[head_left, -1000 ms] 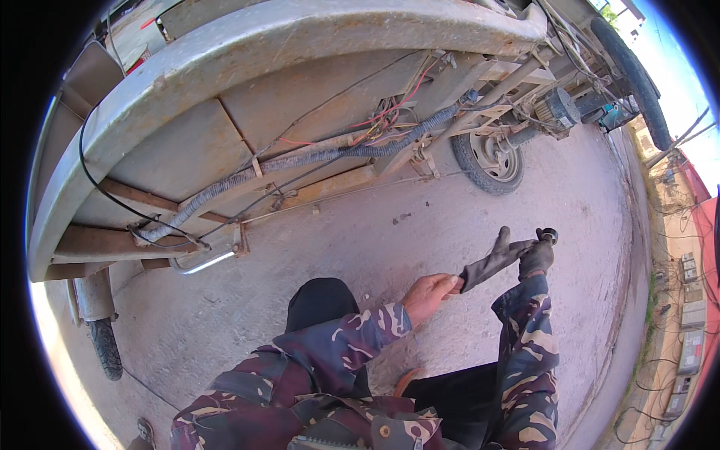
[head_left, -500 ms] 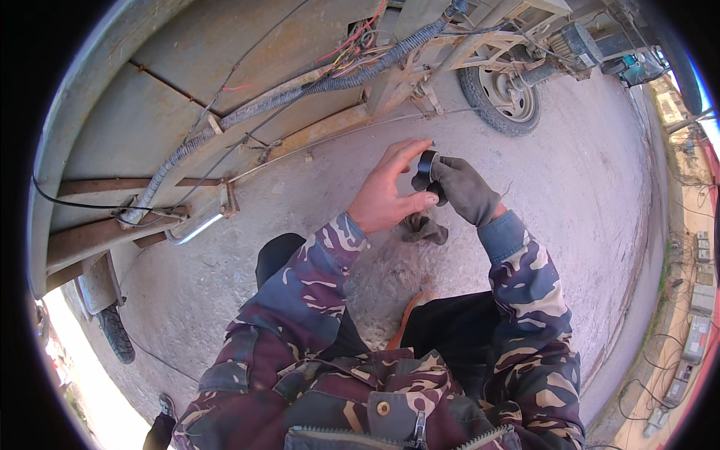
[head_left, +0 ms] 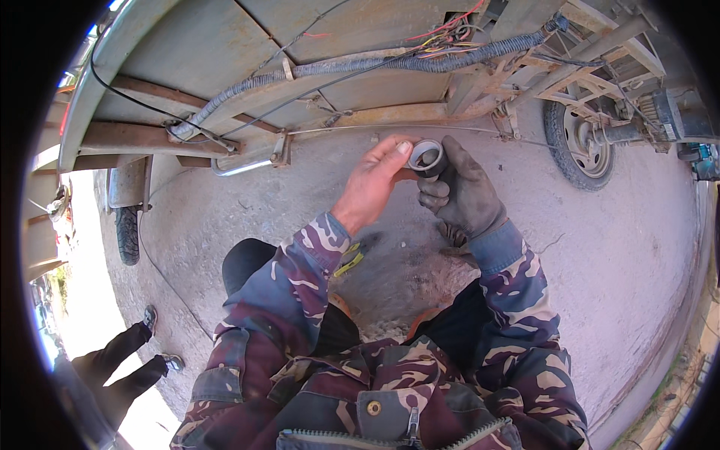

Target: The person kneels under a vehicle and uses pliers to strip and cut wires. They then twist the wire ends together and wrap the connection with black electrical tape to insulate it.

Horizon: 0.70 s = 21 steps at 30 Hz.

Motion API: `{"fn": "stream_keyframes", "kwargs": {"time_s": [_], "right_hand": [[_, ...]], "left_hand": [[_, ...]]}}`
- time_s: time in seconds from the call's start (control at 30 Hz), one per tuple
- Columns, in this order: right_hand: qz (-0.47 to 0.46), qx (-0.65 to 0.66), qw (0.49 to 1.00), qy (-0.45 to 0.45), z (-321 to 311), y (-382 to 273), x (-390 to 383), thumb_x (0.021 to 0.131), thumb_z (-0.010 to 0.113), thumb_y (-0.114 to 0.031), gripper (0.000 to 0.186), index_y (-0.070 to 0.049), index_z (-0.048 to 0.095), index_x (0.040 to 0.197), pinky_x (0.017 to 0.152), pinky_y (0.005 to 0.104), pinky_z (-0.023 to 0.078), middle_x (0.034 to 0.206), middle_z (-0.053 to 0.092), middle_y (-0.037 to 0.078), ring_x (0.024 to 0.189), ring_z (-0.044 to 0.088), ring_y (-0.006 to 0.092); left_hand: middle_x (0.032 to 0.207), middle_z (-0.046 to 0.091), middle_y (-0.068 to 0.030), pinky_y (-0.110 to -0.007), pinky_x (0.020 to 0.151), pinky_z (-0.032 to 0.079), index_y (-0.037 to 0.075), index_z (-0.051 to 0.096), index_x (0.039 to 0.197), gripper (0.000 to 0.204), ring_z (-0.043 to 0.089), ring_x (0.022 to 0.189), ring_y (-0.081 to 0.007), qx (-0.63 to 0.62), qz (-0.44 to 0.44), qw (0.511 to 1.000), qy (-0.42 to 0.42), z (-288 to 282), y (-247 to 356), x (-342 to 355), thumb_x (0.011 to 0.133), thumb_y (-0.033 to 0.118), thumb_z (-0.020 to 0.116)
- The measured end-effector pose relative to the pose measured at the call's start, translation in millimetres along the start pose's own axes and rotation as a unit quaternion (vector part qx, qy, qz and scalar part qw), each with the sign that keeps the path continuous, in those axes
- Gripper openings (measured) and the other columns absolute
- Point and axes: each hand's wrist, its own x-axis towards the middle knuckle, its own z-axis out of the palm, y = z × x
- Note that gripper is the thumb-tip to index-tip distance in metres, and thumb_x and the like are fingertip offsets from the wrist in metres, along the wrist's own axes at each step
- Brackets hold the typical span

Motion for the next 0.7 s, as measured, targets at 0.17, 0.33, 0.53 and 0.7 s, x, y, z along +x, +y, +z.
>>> {"fn": "stream_keyframes", "kwargs": {"time_s": [0.17, 0.33, 0.53, 0.7], "right_hand": [[0.029, 0.014, 0.997, 0.063, -8.9, 0.8, 0.7, 0.113, 0.055, -0.043, 0.033, -0.012, 0.066, 0.119, 0.061, 0.0263, 0.039, 0.087, 0.059, 0.000, 0.068, 0.049, 0.0099], [0.047, 0.020, 0.993, 0.108, -9.5, -8.7, -8.9, 0.114, 0.054, -0.041, 0.032, -0.011, 0.066, 0.111, 0.058, 0.0233, 0.037, 0.083, 0.057, -0.003, 0.067, 0.048, 0.0071], [-0.142, -0.255, 0.942, 0.165, 5.3, 1.3, -20.5, 0.108, 0.065, -0.037, 0.033, -0.006, 0.071, 0.117, 0.063, 0.0248, 0.044, 0.084, 0.058, -0.002, 0.070, 0.052, 0.0077], [-0.210, -0.548, 0.794, 0.155, 14.1, 3.5, -21.9, 0.092, 0.082, -0.018, 0.033, -0.002, 0.074, 0.121, 0.067, 0.0288, 0.047, 0.085, 0.060, 0.001, 0.073, 0.055, 0.0107]], "left_hand": [[0.136, 0.069, -0.0074, -0.039, 0.109, 0.049, 0.002, 0.059, 0.149, 0.048, 0.064, 0.123, -0.0179, 0.121, 0.046, 0.992, 0.008, -3.4, 5.4, -2.6, 0.110, 0.032, 0.061], [0.138, 0.067, -0.0071, -0.034, 0.105, 0.050, 0.005, 0.058, 0.152, 0.053, 0.063, 0.123, -0.0169, 0.305, 0.134, 0.937, -0.102, 3.2, 20.7, 8.9, 0.103, 0.021, 0.071], [0.130, 0.067, -0.0059, -0.031, 0.100, 0.052, 0.006, 0.052, 0.151, 0.054, 0.065, 0.112, -0.0148, 0.218, 0.064, 0.971, -0.072, 13.6, 13.2, 14.6, 0.102, 0.014, 0.073], [0.121, 0.067, -0.0075, -0.028, 0.089, 0.056, 0.003, 0.055, 0.134, 0.035, 0.067, 0.103, -0.0109, 0.078, 0.032, 0.996, -0.014, 23.0, 7.0, 9.2, 0.103, 0.010, 0.071]]}}
